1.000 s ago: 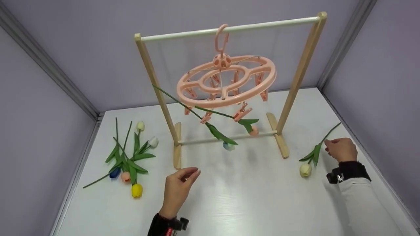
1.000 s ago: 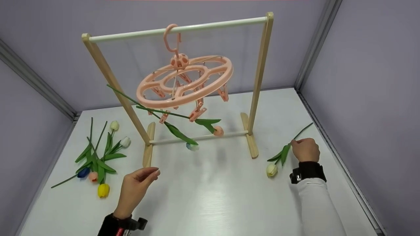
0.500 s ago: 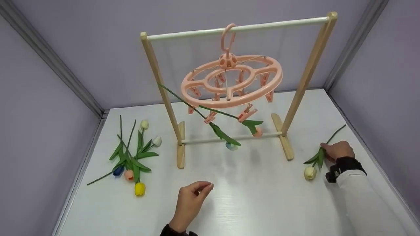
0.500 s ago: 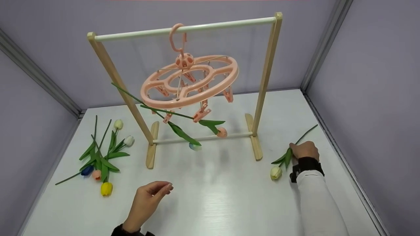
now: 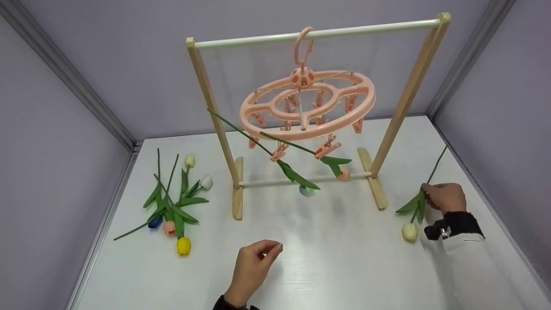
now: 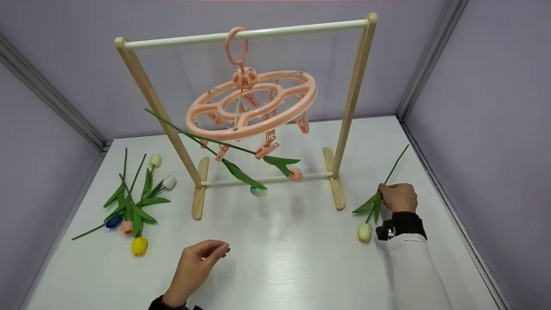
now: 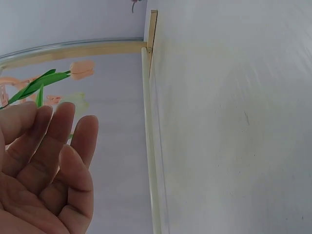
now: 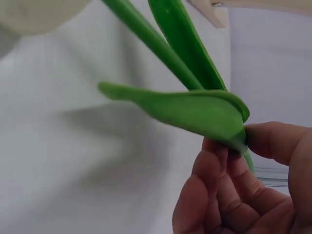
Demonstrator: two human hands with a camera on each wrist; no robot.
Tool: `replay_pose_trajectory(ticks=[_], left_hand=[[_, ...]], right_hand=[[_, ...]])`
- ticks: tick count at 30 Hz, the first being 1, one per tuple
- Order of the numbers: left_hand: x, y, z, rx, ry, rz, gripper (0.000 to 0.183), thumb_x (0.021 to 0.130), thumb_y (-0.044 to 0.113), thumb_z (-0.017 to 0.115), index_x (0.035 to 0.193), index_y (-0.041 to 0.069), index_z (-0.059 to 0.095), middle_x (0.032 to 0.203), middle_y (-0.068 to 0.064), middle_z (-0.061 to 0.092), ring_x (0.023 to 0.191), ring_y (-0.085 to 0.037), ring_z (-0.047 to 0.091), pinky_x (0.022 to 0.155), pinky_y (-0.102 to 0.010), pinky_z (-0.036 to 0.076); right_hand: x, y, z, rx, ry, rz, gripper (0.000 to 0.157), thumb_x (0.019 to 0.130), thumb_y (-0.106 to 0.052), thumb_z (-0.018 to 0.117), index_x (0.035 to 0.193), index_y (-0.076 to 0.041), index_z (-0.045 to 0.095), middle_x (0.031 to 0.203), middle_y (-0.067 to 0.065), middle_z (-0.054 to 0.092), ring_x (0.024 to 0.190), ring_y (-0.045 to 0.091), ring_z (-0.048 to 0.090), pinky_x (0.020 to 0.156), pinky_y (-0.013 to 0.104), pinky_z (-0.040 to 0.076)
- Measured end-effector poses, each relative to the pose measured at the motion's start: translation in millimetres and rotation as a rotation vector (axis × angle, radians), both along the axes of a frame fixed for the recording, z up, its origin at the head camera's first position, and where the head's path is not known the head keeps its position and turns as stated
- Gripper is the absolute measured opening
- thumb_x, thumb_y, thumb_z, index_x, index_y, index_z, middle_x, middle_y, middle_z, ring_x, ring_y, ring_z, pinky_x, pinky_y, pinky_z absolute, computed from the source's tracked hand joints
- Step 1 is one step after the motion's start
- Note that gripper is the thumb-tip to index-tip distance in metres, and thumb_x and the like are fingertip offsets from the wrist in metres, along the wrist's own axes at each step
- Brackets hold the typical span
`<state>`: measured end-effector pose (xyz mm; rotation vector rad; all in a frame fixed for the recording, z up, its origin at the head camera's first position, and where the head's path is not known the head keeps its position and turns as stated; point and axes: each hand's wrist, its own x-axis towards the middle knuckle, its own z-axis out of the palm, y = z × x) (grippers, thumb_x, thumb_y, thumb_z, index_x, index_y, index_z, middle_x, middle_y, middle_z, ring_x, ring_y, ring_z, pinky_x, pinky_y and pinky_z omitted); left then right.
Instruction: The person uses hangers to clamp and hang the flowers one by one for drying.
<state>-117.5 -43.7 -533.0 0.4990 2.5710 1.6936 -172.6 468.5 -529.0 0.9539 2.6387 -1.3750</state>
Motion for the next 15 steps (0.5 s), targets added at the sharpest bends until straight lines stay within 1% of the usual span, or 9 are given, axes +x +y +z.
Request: replay_pose_trajectory(ticks=[3,8,15], left_hand=[[1.0,1.1,-0.5,0.005,0.008,-0.005,0.022,0.095,0.034,0.068,0.093,0.015,0.078,0.084,0.009,0.073,0.067,-0.006,0.061,0.06,-0.023,0.05],[0.2,1.8,-0.2,-0.002,0.033,-0.008,0.022,0.095,0.032,0.068,0.093,0.013,0.078,0.084,0.01,0.072,0.066,-0.005,0.06,0.059,-0.022,0.049],[1.3,5.3,3.4,-0.005,0.018,-0.009,0.022,0.094,0.035,0.069,0.094,0.015,0.079,0.083,0.011,0.072,0.066,-0.006,0.06,0.06,-0.023,0.05]], right_hand=[[7.5,-8.1,9.5,-0.006,0.083,0.014,0.058,0.098,-0.038,0.058,0.123,0.014,0.06,0.075,0.0,0.069,0.066,0.009,0.065,0.061,0.023,0.053],[18.0,-23.8,28.3,0.043,0.233,0.049,0.056,0.098,-0.042,0.059,0.119,0.01,0.065,0.084,0.0,0.072,0.067,0.005,0.066,0.062,0.017,0.052],[40.1,-62.5,53.4,0.098,0.414,0.005,0.047,0.094,-0.042,0.066,0.112,0.002,0.071,0.084,-0.005,0.071,0.072,0.007,0.067,0.065,0.014,0.051]])
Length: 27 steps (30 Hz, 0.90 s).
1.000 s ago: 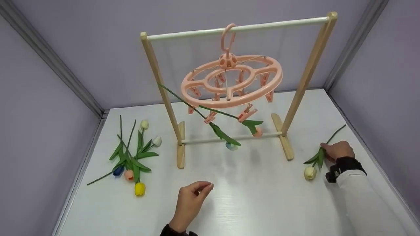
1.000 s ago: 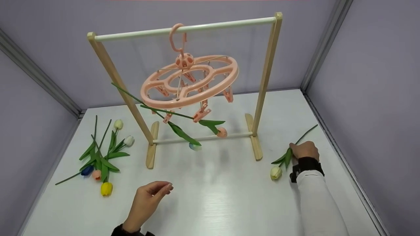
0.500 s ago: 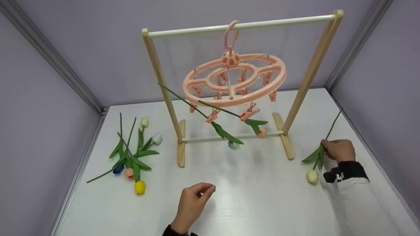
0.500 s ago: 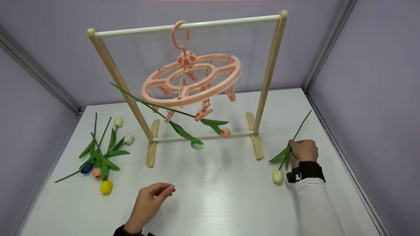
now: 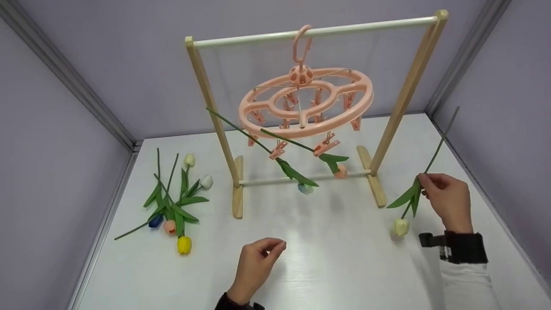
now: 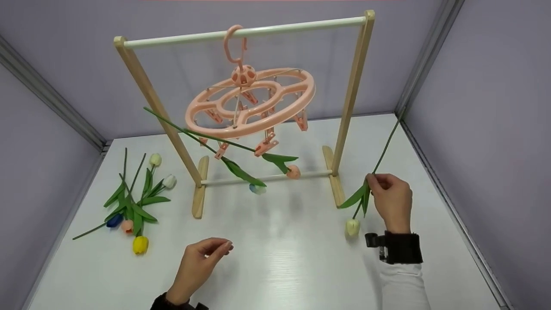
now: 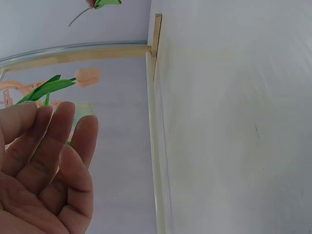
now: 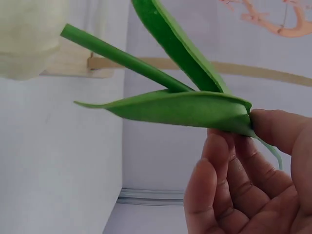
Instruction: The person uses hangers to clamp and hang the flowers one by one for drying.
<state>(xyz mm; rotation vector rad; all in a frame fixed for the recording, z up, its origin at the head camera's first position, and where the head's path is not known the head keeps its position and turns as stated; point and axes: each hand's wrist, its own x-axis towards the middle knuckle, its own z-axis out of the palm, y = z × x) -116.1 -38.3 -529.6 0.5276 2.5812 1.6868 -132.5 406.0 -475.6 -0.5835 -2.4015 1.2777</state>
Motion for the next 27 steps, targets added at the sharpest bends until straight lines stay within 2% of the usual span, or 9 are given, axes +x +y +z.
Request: replay_pose_trajectory(ticks=[7,15,20,27], left_hand=[[-1.2,7.1,4.3,0.033,0.04,-0.019,0.022,0.095,0.034,0.068,0.094,0.014,0.078,0.085,0.01,0.072,0.069,-0.006,0.062,0.061,-0.024,0.051],[-10.4,22.5,17.0,0.096,0.093,-0.054,0.021,0.096,0.033,0.067,0.098,0.015,0.078,0.088,0.01,0.073,0.071,-0.007,0.064,0.063,-0.025,0.052],[-17.2,33.6,31.3,0.115,0.162,-0.071,0.019,0.095,0.032,0.068,0.1,0.015,0.078,0.089,0.01,0.073,0.073,-0.007,0.065,0.063,-0.026,0.052],[-26.4,54.1,55.2,0.132,0.231,-0.116,0.021,0.097,0.031,0.066,0.103,0.015,0.077,0.093,0.01,0.074,0.076,-0.005,0.065,0.064,-0.026,0.053]], right_hand=[[17.6,-42.1,11.8,0.026,0.158,-0.011,0.033,0.093,-0.032,0.071,0.106,-0.001,0.074,0.087,0.002,0.073,0.075,0.009,0.067,0.067,0.014,0.051],[35.0,-81.3,15.9,0.037,0.32,0.075,0.015,0.092,-0.017,0.074,0.098,-0.004,0.076,0.085,0.006,0.073,0.07,0.012,0.065,0.063,0.015,0.049],[42.1,-96.3,14.1,0.078,0.348,0.136,0.009,0.091,-0.013,0.074,0.096,-0.005,0.076,0.084,0.002,0.073,0.071,0.01,0.064,0.065,0.015,0.047],[44.5,-112.4,13.4,0.101,0.352,0.218,0.007,0.09,-0.01,0.075,0.096,-0.008,0.076,0.086,-0.002,0.073,0.074,0.009,0.065,0.067,0.014,0.048]])
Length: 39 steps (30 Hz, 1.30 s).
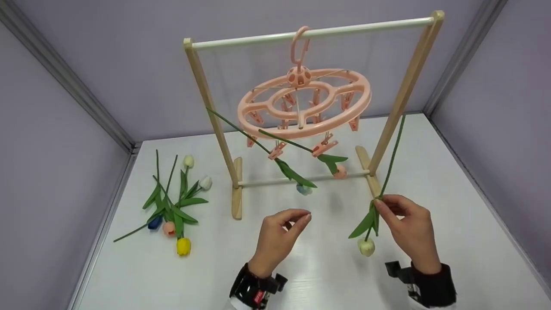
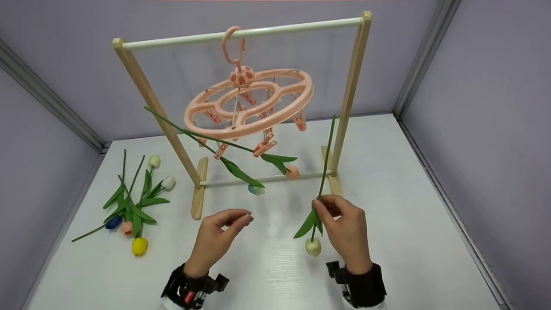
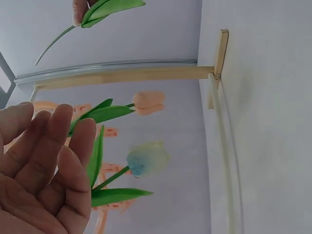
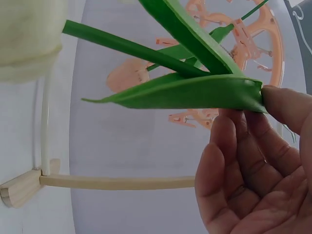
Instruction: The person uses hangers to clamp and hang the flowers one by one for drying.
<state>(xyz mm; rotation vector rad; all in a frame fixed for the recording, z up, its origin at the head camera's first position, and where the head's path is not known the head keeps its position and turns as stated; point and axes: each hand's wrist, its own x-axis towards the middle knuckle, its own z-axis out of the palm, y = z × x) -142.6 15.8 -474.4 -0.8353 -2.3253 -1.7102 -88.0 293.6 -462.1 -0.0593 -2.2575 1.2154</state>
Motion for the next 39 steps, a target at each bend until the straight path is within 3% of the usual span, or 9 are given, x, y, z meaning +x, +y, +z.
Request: replay_pose_trajectory(ticks=[8,16,27,32,39], left_hand=[[-7.0,23.6,28.0,-0.004,0.111,-0.056,0.023,0.097,0.031,0.066,0.106,0.013,0.077,0.096,0.007,0.074,0.08,-0.003,0.065,0.065,-0.023,0.053],[-12.4,39.3,44.2,-0.008,0.156,-0.092,0.026,0.097,0.031,0.066,0.11,0.01,0.076,0.095,0.004,0.073,0.084,-0.003,0.065,0.063,-0.023,0.053],[-13.1,40.9,51.7,-0.01,0.173,-0.161,0.024,0.094,0.029,0.069,0.106,0.01,0.076,0.1,0.003,0.073,0.087,-0.003,0.066,0.066,-0.031,0.054],[-11.9,39.5,56.0,-0.004,0.191,-0.145,0.02,0.095,0.028,0.069,0.1,0.011,0.077,0.094,0.005,0.074,0.083,-0.002,0.065,0.065,-0.029,0.052],[-10.7,38.7,60.3,0.037,0.191,-0.094,0.017,0.093,0.029,0.072,0.094,0.013,0.077,0.086,0.009,0.072,0.076,-0.002,0.064,0.065,-0.024,0.049]], right_hand=[[-0.5,-16.3,4.3,0.017,0.026,0.075,0.012,0.086,-0.004,0.077,0.095,-0.012,0.077,0.086,-0.003,0.073,0.074,0.009,0.064,0.067,0.014,0.048],[-2.8,-32.5,7.0,0.093,0.099,0.201,0.019,0.083,0.001,0.078,0.098,-0.012,0.076,0.086,-0.007,0.071,0.074,0.009,0.065,0.069,0.014,0.049],[-7.3,-47.3,12.4,0.194,0.19,0.43,0.03,0.085,0.004,0.074,0.108,-0.015,0.072,0.096,-0.006,0.068,0.084,0.011,0.064,0.075,0.017,0.048],[-9.1,-53.3,12.5,0.202,0.208,0.459,0.029,0.085,0.004,0.075,0.108,-0.015,0.071,0.097,-0.005,0.068,0.088,0.014,0.065,0.077,0.017,0.048],[-8.1,-60.5,12.4,0.13,0.189,0.43,0.032,0.084,0.004,0.076,0.111,-0.012,0.072,0.101,-0.003,0.07,0.09,0.015,0.065,0.081,0.018,0.048]])
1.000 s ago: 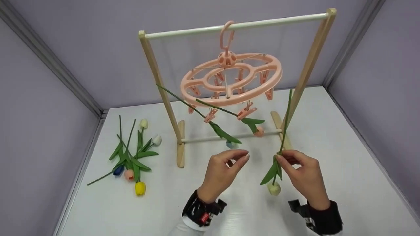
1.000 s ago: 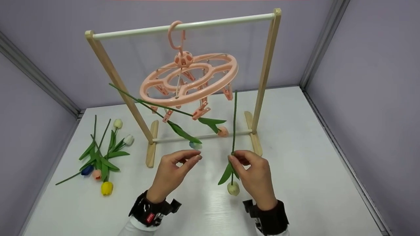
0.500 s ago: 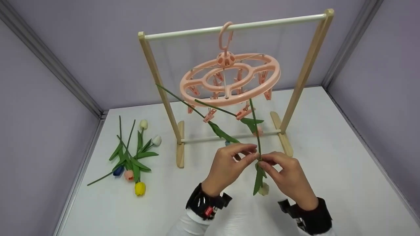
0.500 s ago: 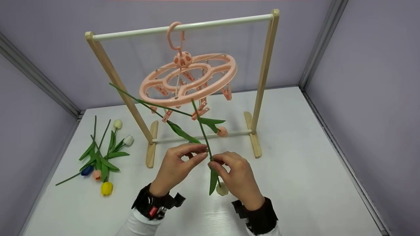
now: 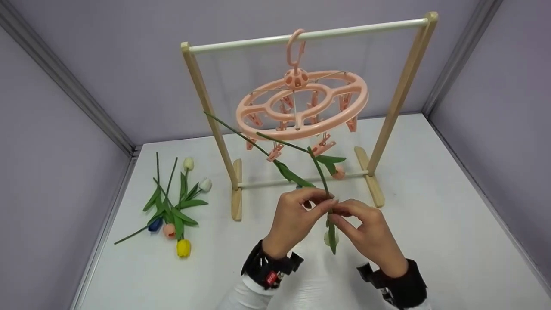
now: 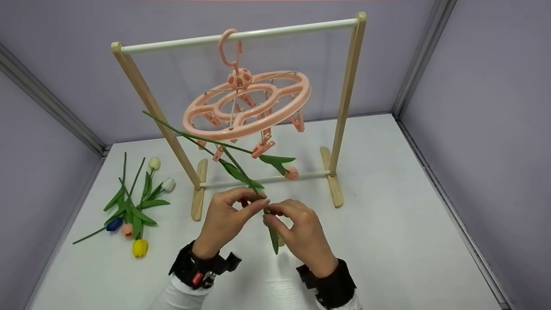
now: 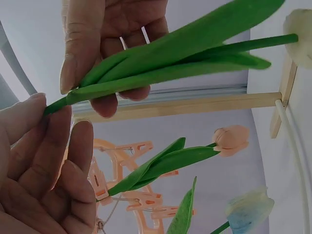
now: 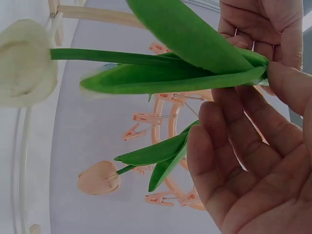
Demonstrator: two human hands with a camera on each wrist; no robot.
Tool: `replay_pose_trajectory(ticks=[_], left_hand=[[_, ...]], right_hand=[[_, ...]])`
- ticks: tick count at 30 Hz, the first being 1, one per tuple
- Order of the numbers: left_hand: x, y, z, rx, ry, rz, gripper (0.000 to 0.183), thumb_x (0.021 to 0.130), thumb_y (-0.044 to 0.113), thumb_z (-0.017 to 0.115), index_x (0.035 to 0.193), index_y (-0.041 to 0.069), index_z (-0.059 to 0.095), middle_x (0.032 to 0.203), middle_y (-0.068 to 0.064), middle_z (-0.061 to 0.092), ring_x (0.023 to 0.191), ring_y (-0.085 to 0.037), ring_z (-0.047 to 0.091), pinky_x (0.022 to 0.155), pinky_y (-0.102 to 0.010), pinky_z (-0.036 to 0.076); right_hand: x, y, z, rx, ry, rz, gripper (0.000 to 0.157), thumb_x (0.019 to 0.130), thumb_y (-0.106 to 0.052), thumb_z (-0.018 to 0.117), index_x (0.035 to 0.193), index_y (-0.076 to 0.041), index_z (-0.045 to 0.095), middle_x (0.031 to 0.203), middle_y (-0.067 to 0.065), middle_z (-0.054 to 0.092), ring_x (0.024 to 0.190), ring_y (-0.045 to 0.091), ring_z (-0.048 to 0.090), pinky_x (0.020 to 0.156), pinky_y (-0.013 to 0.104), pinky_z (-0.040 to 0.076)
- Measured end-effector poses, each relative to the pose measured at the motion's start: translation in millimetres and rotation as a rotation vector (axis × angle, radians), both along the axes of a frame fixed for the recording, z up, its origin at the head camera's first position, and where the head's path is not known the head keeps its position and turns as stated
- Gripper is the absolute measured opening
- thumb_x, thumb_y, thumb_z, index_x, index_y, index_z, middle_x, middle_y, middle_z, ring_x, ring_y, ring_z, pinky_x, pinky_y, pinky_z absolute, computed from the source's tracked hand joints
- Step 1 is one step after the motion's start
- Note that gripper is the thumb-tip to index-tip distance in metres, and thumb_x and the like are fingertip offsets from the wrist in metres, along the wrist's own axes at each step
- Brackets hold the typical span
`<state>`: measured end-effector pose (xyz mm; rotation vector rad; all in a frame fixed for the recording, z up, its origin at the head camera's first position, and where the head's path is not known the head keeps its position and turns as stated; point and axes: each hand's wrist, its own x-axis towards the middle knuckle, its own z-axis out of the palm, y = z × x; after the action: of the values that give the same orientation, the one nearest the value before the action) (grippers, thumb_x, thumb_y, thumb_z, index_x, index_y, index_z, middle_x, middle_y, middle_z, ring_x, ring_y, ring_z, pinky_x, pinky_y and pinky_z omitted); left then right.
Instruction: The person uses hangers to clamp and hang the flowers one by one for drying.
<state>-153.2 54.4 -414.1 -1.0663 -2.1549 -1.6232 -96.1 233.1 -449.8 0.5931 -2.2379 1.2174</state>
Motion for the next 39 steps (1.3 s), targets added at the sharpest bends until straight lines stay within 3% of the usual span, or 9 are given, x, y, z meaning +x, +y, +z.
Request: replay_pose_trajectory(ticks=[10,17,23,27,30,34,39], left_hand=[[-0.1,-2.0,5.1,0.062,0.02,0.033,0.016,0.092,0.029,0.073,0.093,0.013,0.076,0.085,0.009,0.071,0.074,-0.005,0.064,0.063,-0.033,0.051],[-1.5,-6.7,9.3,0.088,0.051,0.035,0.011,0.092,0.025,0.073,0.094,0.015,0.077,0.088,0.008,0.072,0.073,-0.006,0.064,0.063,-0.027,0.051],[-4.8,-8.7,13.9,0.092,0.067,0.04,0.014,0.09,0.025,0.075,0.092,0.011,0.077,0.086,0.008,0.072,0.071,-0.005,0.063,0.064,-0.024,0.052],[-6.4,-10.2,16.1,0.088,0.062,0.044,0.016,0.09,0.024,0.075,0.092,0.009,0.077,0.085,0.007,0.073,0.07,-0.006,0.063,0.063,-0.025,0.052],[-7.0,-10.9,17.0,0.087,0.058,0.044,0.016,0.09,0.025,0.075,0.093,0.009,0.077,0.085,0.007,0.073,0.069,-0.006,0.062,0.062,-0.027,0.052],[-6.4,-11.0,18.8,0.082,0.057,0.044,0.017,0.09,0.025,0.075,0.093,0.009,0.078,0.086,0.007,0.073,0.069,-0.007,0.062,0.062,-0.027,0.052],[-4.8,-10.4,17.7,0.08,0.066,0.022,0.016,0.09,0.024,0.075,0.093,0.009,0.077,0.088,0.006,0.073,0.069,-0.006,0.063,0.062,-0.025,0.052]], right_hand=[[-2.3,-7.1,0.6,0.014,0.018,-0.066,0.032,0.081,0.003,0.079,0.108,-0.013,0.073,0.1,-0.004,0.071,0.088,0.014,0.065,0.08,0.017,0.047],[-14.1,8.6,9.0,0.007,0.027,-0.019,0.029,0.083,0.003,0.077,0.109,-0.008,0.074,0.1,0.0,0.071,0.088,0.016,0.066,0.08,0.018,0.048],[-55.3,48.4,40.0,-0.025,-0.019,-0.211,0.021,0.089,-0.003,0.074,0.109,-0.001,0.074,0.097,0.005,0.074,0.082,0.009,0.065,0.075,0.014,0.049],[-93.6,76.3,70.1,0.004,-0.144,-0.289,0.031,0.096,-0.02,0.068,0.119,0.001,0.07,0.108,0.013,0.072,0.09,0.02,0.068,0.076,0.016,0.05],[-120.6,92.0,88.1,0.056,-0.284,-0.24,0.047,0.099,-0.032,0.063,0.134,0.0,0.06,0.126,0.018,0.064,0.109,0.032,0.064,0.088,0.031,0.052],[-150.1,102.0,98.9,0.073,-0.423,-0.098,0.058,0.098,-0.039,0.062,0.144,-0.005,0.051,0.137,0.015,0.058,0.125,0.033,0.054,0.1,0.052,0.044],[-172.0,103.3,101.8,0.024,-0.534,0.008,0.057,0.094,-0.04,0.068,0.14,-0.007,0.056,0.131,0.011,0.062,0.122,0.026,0.053,0.1,0.048,0.043]])
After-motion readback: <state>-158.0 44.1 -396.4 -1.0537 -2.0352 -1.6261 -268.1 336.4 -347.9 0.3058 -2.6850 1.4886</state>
